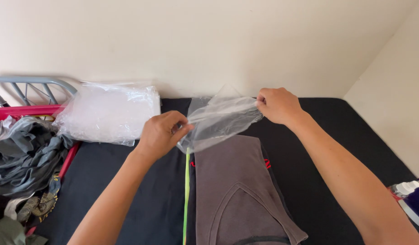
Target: The person is packing folded clothes into clear plastic bags at a laundry station.
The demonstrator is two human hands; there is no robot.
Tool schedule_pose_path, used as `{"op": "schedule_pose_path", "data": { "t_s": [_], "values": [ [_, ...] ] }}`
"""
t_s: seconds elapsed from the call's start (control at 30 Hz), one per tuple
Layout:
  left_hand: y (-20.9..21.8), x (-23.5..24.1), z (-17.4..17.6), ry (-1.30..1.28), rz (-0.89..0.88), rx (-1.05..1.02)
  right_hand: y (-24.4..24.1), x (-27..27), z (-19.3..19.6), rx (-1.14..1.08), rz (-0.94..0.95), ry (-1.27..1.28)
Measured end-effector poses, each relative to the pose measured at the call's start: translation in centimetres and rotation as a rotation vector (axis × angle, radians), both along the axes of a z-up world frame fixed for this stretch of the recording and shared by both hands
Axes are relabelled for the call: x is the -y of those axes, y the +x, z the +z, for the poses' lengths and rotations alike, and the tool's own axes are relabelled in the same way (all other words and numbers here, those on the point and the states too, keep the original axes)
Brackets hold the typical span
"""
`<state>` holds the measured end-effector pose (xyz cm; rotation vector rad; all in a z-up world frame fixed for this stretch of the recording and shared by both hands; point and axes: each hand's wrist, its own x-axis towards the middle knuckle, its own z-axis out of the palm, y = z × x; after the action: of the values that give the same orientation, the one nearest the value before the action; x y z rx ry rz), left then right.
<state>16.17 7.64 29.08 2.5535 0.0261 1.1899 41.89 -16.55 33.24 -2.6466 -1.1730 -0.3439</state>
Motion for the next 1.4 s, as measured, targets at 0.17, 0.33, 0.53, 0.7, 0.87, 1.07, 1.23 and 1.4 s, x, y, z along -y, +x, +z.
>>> {"op": "schedule_pose_path", "data": {
  "t_s": [0.17, 0.33, 0.53, 0.7, 0.87, 1.07, 1.23, 1.4],
  "values": [
    [-0.7, -0.9, -2.3, -0.492, -0.263, -0.129, 0.2, -0.3, -0.9, -0.02, 0.012, -0.018],
    [-0.6, -1.2, -4.3, -0.722, -0.348, -0.181, -3.6, -1.0, 0.0, 0.128, 0.19, -0.12],
    [0.5, 0.6, -4.9, -0.864, -0.418, -0.218, -12.3, -4.2, -0.3, 0.127, 0.696, 0.123],
    [-0.3, 0.8, -4.2, -0.921, -0.417, -0.263, -13.5, -5.9, -2.8, 0.247, 0.753, 0.211],
    [0.5, 0.3, -5.3, -1.118, -0.267, -0.383, -14.6, -5.5, -2.6, 0.606, 0.907, 0.293],
    [1.7, 0.7, -6.9, -1.21, -0.136, -0.377, -14.2, -5.3, -3.2, 0.729, 0.988, 0.232],
    [2.2, 1.2, -7.3, -1.306, -0.116, -0.332, -13.8, -5.1, -3.1, 0.725, 1.016, 0.23],
    [2.1, 1.6, -6.8, -1.208, -0.074, -0.274, -13.5, -5.0, -3.6, 0.704, 1.03, 0.247]
  ]
}}
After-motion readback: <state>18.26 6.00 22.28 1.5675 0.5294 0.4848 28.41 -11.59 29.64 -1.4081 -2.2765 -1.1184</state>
